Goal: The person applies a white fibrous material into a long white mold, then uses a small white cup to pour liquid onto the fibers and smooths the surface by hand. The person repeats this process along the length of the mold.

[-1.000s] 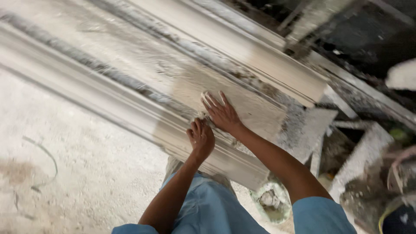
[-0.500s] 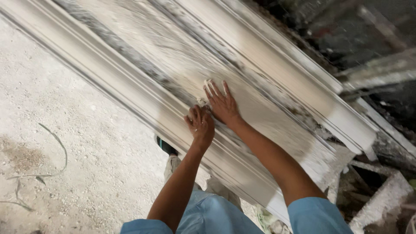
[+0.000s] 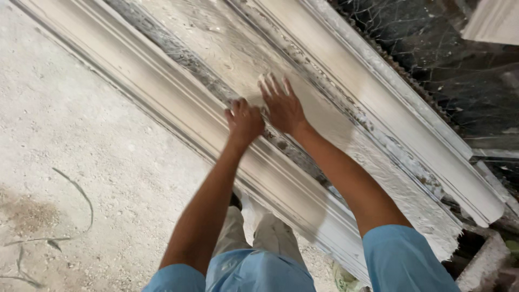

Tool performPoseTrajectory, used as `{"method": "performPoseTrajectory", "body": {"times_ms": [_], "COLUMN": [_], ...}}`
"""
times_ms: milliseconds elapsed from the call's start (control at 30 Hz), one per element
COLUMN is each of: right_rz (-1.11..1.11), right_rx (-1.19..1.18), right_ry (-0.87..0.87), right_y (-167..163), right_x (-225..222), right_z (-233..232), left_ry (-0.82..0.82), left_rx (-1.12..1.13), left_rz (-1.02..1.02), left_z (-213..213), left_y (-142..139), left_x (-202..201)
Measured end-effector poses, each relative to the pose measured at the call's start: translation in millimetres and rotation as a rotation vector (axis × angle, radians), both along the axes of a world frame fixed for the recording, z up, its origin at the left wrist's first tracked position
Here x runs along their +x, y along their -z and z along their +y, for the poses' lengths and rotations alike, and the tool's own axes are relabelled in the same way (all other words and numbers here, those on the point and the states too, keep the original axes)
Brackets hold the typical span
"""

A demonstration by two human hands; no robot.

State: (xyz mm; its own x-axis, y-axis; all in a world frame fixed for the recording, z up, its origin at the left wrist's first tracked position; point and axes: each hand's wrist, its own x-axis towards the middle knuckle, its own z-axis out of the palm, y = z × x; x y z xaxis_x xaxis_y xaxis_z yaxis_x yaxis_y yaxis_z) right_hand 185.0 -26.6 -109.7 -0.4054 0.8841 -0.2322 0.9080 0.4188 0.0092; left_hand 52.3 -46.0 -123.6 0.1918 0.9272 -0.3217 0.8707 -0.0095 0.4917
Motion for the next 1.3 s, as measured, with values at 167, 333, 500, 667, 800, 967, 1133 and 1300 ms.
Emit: {"method": "performPoseTrajectory", "body": {"times_ms": [167, 333, 500, 667, 800, 967, 1133, 1300], "right_rz": [0.034, -0.043, -0.274, -0.256, -0.086, 0.006, -0.048, -0.032], "right_rx": [-0.028, -0.065, -0.133, 0.123, 0.251, 0.342, 0.383, 0.279], "right_ry": [0.069, 0.104, 0.075, -0.071, -0.107, -0.159, -0.175, -0.137], "right_y": [2.3, 0.4, 0.1, 22.3, 25.4, 19.1, 18.6, 12.5], "right_x": [22.0, 91.9, 107.9, 48.7, -17.6, -88.3, -170.3, -259.1], "right_z": [3.1, -67.4, -112.9, -51.5, 13.5, 84.7, 161.0, 247.1], "left_ry": [-0.187, 0.063, 0.080, 0.098, -0.037, -0.214, -0.221, -0.181], "left_rx": [0.262, 0.211, 0.293, 0.215, 0.329, 0.419, 0.400, 0.323], "left_rz": [-0.165, -0.112, -0.030, 0.239, 0.223, 0.192, 0.204, 0.163], "left_z": [18.6, -53.2, -87.9, -56.7, -22.3, 41.9, 119.2, 201.5], "left_y": [3.8, 19.8, 28.7, 30.2, 32.2, 29.8, 28.7, 20.9], "left_x": [-28.5, 20.2, 36.6, 25.4, -2.2, -54.8, -137.1, -224.7]}}
